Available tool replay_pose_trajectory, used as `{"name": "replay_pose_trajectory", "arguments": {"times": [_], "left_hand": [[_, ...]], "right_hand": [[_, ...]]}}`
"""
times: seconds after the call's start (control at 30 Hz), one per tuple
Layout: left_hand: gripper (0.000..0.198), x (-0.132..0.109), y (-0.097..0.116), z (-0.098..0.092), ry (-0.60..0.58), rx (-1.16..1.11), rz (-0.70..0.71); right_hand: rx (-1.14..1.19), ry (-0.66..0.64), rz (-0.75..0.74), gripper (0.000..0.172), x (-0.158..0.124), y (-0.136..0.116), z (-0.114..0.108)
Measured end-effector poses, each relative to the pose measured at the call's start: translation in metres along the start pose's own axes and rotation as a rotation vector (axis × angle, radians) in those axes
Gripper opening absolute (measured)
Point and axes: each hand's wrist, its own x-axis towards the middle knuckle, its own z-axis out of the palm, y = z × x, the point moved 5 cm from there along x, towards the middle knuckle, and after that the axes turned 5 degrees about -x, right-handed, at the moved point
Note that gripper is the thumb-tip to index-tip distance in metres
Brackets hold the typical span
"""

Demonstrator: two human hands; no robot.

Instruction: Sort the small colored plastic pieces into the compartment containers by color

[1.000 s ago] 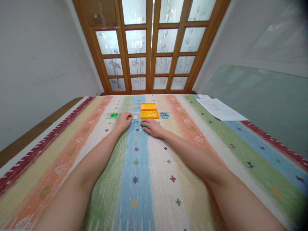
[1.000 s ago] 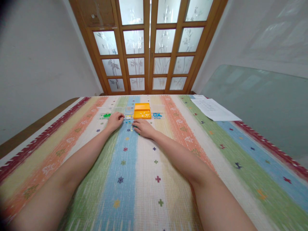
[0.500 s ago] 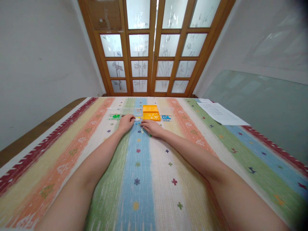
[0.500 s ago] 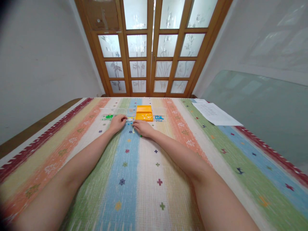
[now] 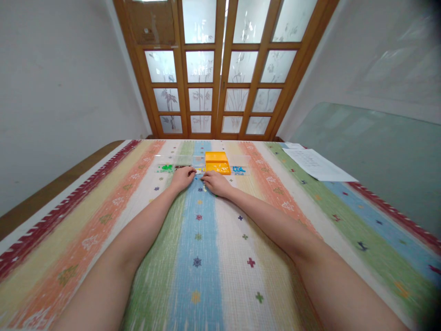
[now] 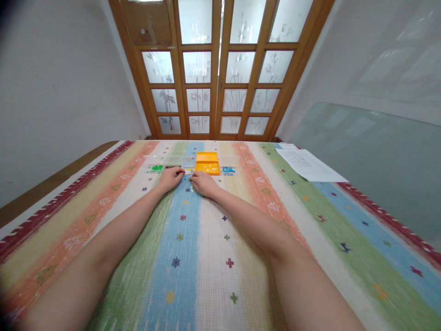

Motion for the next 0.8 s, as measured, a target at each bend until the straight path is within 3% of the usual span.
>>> {"name": "replay_pose_trajectory", "arguments": {"times": [0.33, 0.47, 0.63, 0.8], "left_hand": [[0.023, -0.001, 0.005, 0.006, -0.042, 0.017, 0.052], [0.024, -0.001, 0.003, 0.006, -0.055, 0.027, 0.069], [0.024, -0.002, 0.002, 0.006, -0.096, -0.009, 0.083], [0.029, -0.003, 0.004, 0.008, -0.169, -0.027, 0.166]], "right_hand": [[0.066, 0.068, 0.004, 0.029, -0.012, 0.003, -0.003], [0.104, 0.150, 0.036, 0.031, -0.014, 0.011, -0.015], [0.125, 0.380, 0.314, 0.033, -0.025, 0.058, -0.042], [0.156, 0.438, 0.688, 0.033, -0.044, 0.110, -0.052]]}}
